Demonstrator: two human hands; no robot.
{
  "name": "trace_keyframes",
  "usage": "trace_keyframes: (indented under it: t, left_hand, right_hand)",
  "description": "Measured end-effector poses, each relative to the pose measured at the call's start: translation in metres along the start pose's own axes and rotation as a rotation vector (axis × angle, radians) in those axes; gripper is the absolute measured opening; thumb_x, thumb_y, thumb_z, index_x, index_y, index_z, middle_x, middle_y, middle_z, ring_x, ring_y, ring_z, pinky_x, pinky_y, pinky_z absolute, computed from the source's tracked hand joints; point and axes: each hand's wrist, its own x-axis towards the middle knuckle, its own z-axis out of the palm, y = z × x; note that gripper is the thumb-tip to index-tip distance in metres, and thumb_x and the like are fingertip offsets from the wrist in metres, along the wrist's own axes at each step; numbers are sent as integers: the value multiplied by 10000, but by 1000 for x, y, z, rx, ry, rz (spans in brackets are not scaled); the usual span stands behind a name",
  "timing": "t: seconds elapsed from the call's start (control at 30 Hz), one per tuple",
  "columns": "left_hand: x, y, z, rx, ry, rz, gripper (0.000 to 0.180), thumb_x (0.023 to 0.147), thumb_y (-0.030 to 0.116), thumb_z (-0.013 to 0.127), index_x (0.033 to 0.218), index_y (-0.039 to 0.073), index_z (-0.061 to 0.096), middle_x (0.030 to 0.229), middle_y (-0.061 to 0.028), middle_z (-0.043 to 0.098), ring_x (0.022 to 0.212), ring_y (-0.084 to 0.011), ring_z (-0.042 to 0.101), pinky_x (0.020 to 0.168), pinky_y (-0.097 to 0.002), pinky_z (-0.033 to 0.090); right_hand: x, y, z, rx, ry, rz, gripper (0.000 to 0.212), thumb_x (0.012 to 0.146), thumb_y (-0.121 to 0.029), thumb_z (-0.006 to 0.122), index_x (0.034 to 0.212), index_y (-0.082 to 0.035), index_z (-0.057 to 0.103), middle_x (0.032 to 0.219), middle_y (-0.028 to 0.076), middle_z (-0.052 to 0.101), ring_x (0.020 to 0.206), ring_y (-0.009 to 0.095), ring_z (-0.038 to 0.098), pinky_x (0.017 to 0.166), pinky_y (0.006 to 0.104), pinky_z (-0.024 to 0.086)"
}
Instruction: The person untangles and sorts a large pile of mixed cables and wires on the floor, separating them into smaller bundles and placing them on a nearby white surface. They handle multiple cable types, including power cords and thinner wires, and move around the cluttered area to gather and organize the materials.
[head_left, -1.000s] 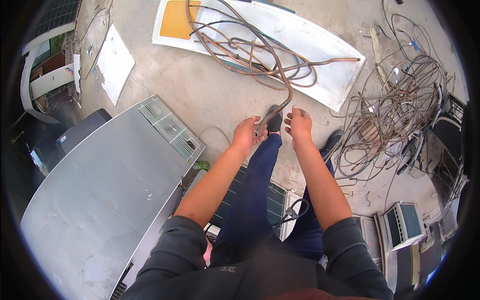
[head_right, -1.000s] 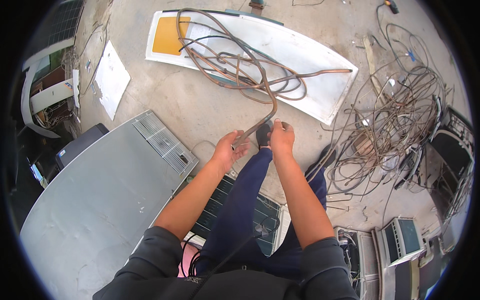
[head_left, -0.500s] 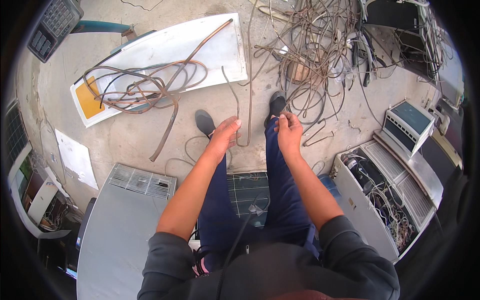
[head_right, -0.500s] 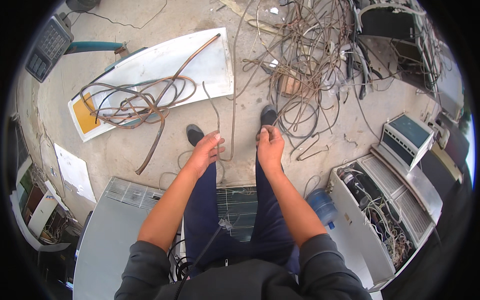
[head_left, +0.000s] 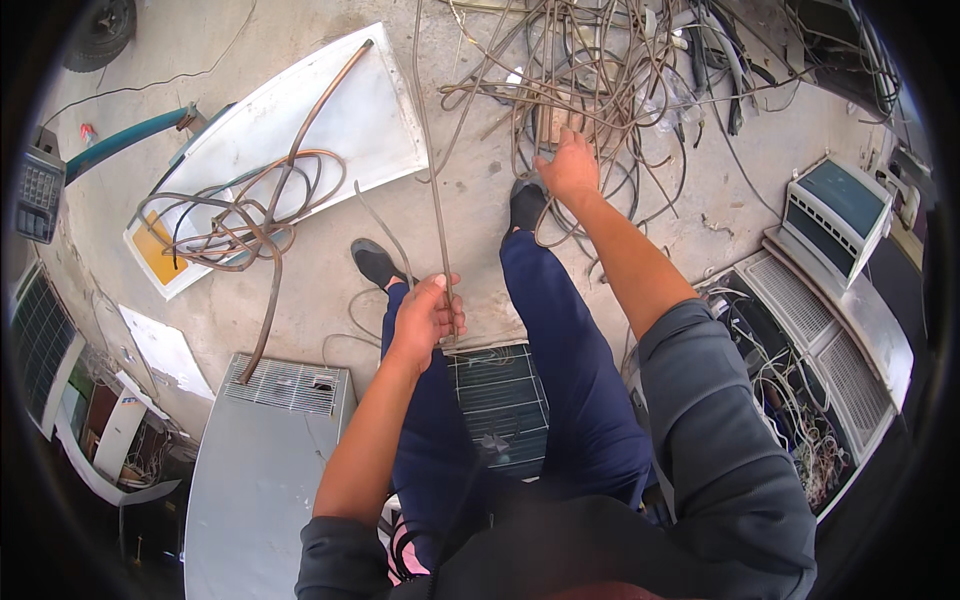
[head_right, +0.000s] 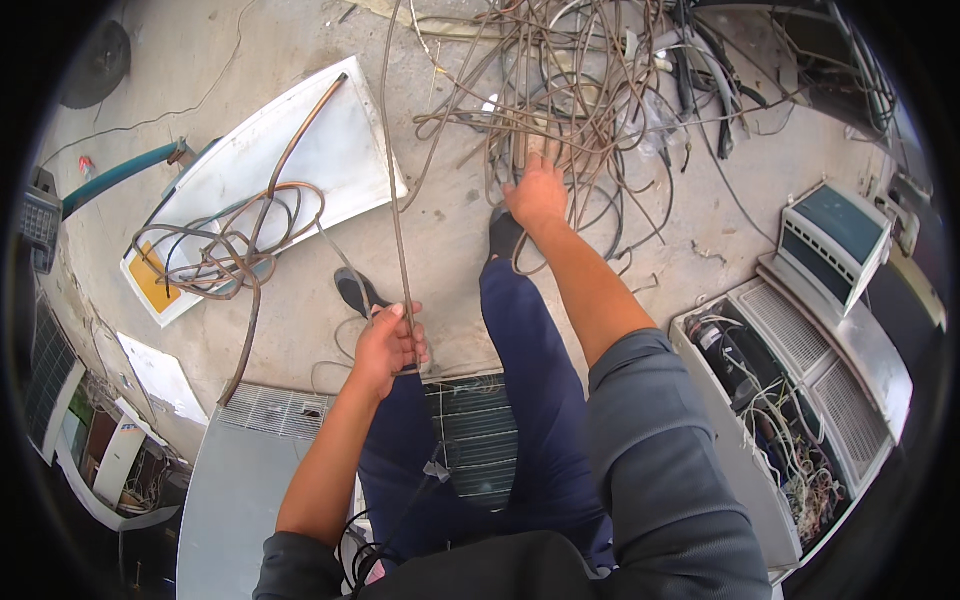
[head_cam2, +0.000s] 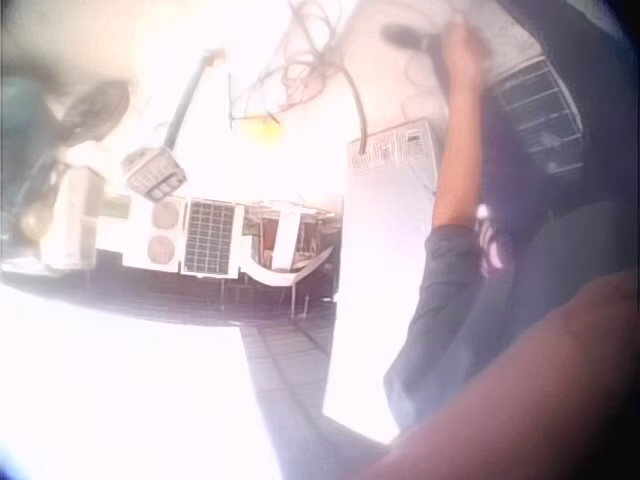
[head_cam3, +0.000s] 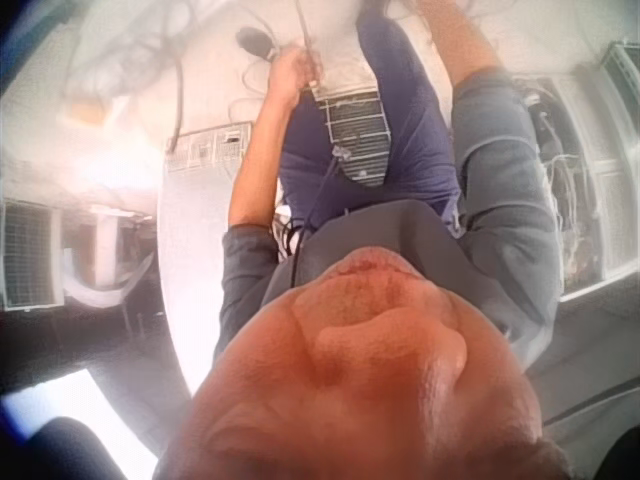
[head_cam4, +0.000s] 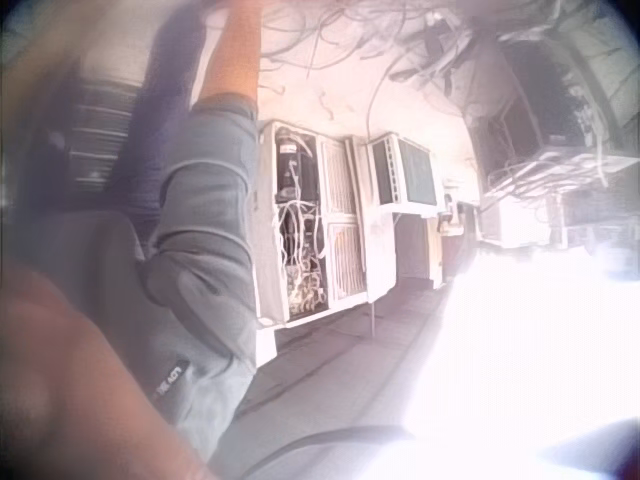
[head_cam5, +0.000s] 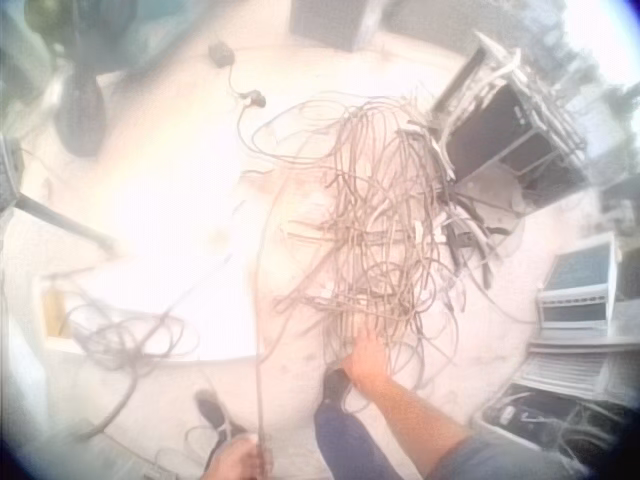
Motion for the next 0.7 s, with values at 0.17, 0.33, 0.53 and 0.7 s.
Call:
trace_keyframes:
  t: [0.17, 0.33, 0.53, 0.7]
  left_hand:
    - [17, -19, 22, 62, 158, 19, 318, 986, 316, 681, 865, 48, 559, 621, -22, 534, 449, -123, 502, 430, -291, 445]
    - [28, -28, 95, 304, 257, -62, 417, 973, 361, 709, 754, 85, 485, 536, 6, 408, 384, -147, 438, 393, -349, 442]
    - [-36, -7, 162, 228, 259, -114, 315, 982, 298, 685, 829, 85, 511, 561, 1, 448, 427, -137, 481, 428, -338, 475]
    - [-77, 22, 178, 379, 209, 46, 282, 1004, 312, 642, 929, 63, 533, 627, -24, 474, 486, -162, 513, 496, -363, 517]
  right_hand:
    - [124, -5, -5, -311, -147, -150, 904, 785, -444, 846, 1491, -53, 440, 1502, 140, 507, 1411, 348, 462, 1122, 483, 419]
    - [123, 47, -9, -406, -322, -313, 696, 803, -462, 800, 1354, -95, 586, 1383, 137, 584, 1304, 336, 542, 1074, 455, 475]
    - [66, 144, -72, -190, -284, -445, 392, 856, -382, 755, 1092, -81, 671, 1183, 152, 649, 1119, 375, 632, 962, 463, 528]
    - [20, 197, -128, 41, -38, -384, 305, 845, -359, 750, 938, -79, 675, 1014, 124, 675, 1027, 354, 642, 870, 457, 542]
